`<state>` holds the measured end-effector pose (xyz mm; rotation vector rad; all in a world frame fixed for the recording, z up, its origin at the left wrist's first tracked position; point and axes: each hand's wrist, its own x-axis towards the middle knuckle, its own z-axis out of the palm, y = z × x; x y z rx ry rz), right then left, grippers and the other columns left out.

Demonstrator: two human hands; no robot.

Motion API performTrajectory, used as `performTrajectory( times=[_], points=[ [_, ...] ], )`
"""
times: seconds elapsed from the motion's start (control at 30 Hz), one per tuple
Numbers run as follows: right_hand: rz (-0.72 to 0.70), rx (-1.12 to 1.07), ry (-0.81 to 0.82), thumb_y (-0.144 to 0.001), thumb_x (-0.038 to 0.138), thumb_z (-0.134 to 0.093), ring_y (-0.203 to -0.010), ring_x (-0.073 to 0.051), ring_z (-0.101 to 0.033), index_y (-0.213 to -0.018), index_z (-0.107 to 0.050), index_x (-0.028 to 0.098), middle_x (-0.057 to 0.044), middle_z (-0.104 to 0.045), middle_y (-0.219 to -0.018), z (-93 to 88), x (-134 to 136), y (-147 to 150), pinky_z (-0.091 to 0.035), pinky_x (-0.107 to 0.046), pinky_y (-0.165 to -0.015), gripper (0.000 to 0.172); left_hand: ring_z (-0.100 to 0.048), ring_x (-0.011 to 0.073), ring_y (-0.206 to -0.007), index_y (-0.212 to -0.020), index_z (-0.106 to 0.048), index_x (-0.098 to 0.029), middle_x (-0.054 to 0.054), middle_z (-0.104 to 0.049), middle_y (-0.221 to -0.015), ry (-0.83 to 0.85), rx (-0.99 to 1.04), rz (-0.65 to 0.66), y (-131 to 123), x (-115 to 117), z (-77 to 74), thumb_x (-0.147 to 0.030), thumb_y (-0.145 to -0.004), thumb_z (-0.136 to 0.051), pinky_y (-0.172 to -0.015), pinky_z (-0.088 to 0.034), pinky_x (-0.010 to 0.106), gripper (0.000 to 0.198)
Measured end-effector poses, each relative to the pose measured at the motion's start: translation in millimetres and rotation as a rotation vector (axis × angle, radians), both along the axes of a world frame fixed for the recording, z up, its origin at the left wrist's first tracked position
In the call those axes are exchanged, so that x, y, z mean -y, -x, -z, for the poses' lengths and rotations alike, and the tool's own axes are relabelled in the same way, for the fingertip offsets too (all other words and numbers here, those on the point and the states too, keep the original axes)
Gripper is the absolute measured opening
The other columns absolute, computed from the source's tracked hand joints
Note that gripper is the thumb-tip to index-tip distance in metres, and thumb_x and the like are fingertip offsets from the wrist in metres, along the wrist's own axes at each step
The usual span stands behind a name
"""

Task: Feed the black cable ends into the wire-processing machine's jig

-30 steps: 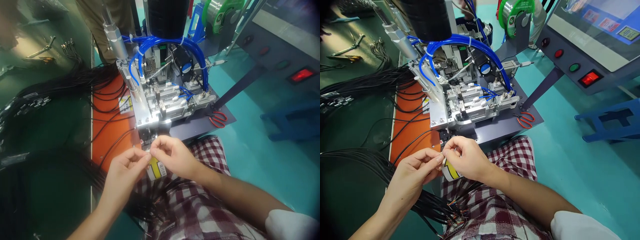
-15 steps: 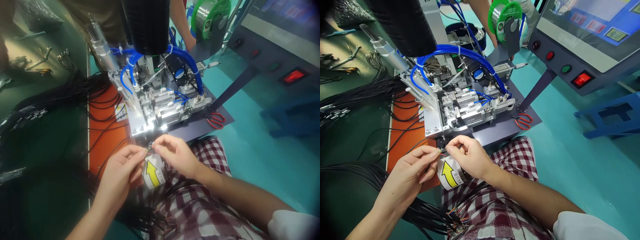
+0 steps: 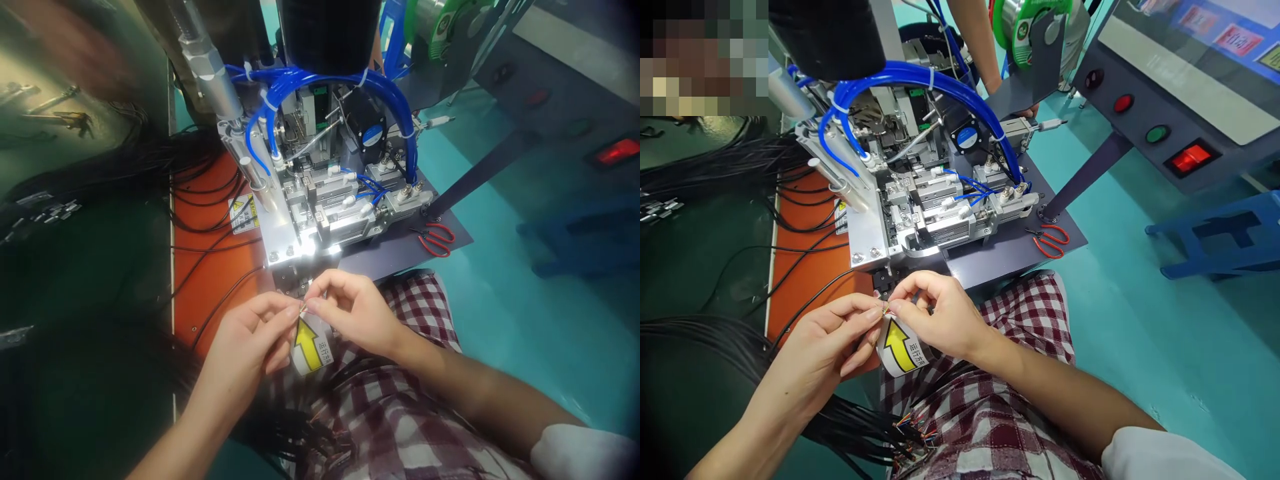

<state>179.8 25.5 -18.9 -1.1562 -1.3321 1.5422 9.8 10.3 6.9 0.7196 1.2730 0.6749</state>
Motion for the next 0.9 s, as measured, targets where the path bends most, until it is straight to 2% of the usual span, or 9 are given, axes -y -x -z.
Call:
performTrajectory(
  times=[0.1,0.27,0.43,0.53,0.7,0.9],
  points=[
    [-0.024,0.002,0.077,-0.083,0.023,-0.063,-0.050,-0.007,-0.039,-0.078,-0.061,0.016,0.006,-0.049,-0.058,-1.2,-0.3,0.2,-0.031,-0.021,-0.048,0.009,-0.027,0.0034,-0.036,-0.073,-0.065,-0.018,-0.009,-0.038,-0.037,-0.002,-0.022,0.023,1.2,0.6,2.3,-0.046,-0.078,-0.075,-0.043,-0.026,0.019,0.030],
    [-0.048,-0.034,0.172,-0.084,0.027,-0.063,-0.051,-0.007,-0.036,-0.078,-0.058,0.017,0.005,-0.049,-0.062,-0.7,1.6,0.9,-0.030,-0.021,-0.047,0.013,-0.025,0.0036,-0.036,-0.077,-0.064,-0.019,-0.011,-0.035,-0.038,0.027,-0.018,-0.025,-0.1,-0.2,5.4,-0.044,-0.072,-0.079,-0.042,-0.023,0.019,0.030],
    [-0.016,-0.084,0.140,-0.085,0.029,-0.063,-0.055,-0.008,-0.040,-0.080,-0.059,0.017,0.003,-0.053,-0.067,-0.2,4.5,3.0,-0.033,-0.021,-0.049,0.014,-0.027,0.0023,-0.035,-0.073,-0.061,-0.018,-0.007,-0.048,-0.045,0.034,-0.002,-0.076,-4.0,0.6,-0.2,-0.040,-0.072,-0.077,-0.042,-0.024,0.020,0.027],
    [0.012,-0.072,0.138,-0.085,0.030,-0.062,-0.054,-0.008,-0.040,-0.082,-0.060,0.017,0.003,-0.053,-0.067,-0.5,4.6,3.0,-0.033,-0.022,-0.048,0.014,-0.027,0.0025,-0.034,-0.072,-0.060,-0.018,-0.007,-0.050,-0.044,0.034,0.004,-0.075,-4.1,1.4,-1.9,-0.039,-0.074,-0.074,-0.042,-0.024,0.020,0.026],
    [0.014,-0.025,0.127,-0.081,0.028,-0.064,-0.062,-0.011,-0.047,-0.079,-0.062,0.016,0.000,-0.057,-0.070,-2.7,3.8,4.7,-0.036,-0.022,-0.051,0.012,-0.027,0.0025,-0.034,-0.074,-0.061,-0.017,-0.006,-0.053,-0.046,0.017,-0.005,-0.049,-4.2,1.4,-0.5,-0.038,-0.075,-0.072,-0.042,-0.023,0.020,0.024],
    [-0.001,-0.076,0.234,-0.077,0.029,-0.065,-0.049,-0.007,-0.037,-0.077,-0.060,0.016,0.004,-0.051,-0.062,-4.5,2.3,7.1,-0.029,-0.020,-0.043,0.014,-0.027,0.0025,-0.035,-0.075,-0.060,-0.018,-0.006,-0.053,-0.046,0.008,-0.008,-0.054,-5.4,3.0,-1.0,-0.038,-0.076,-0.071,-0.043,-0.024,0.021,0.023]
  ],
)
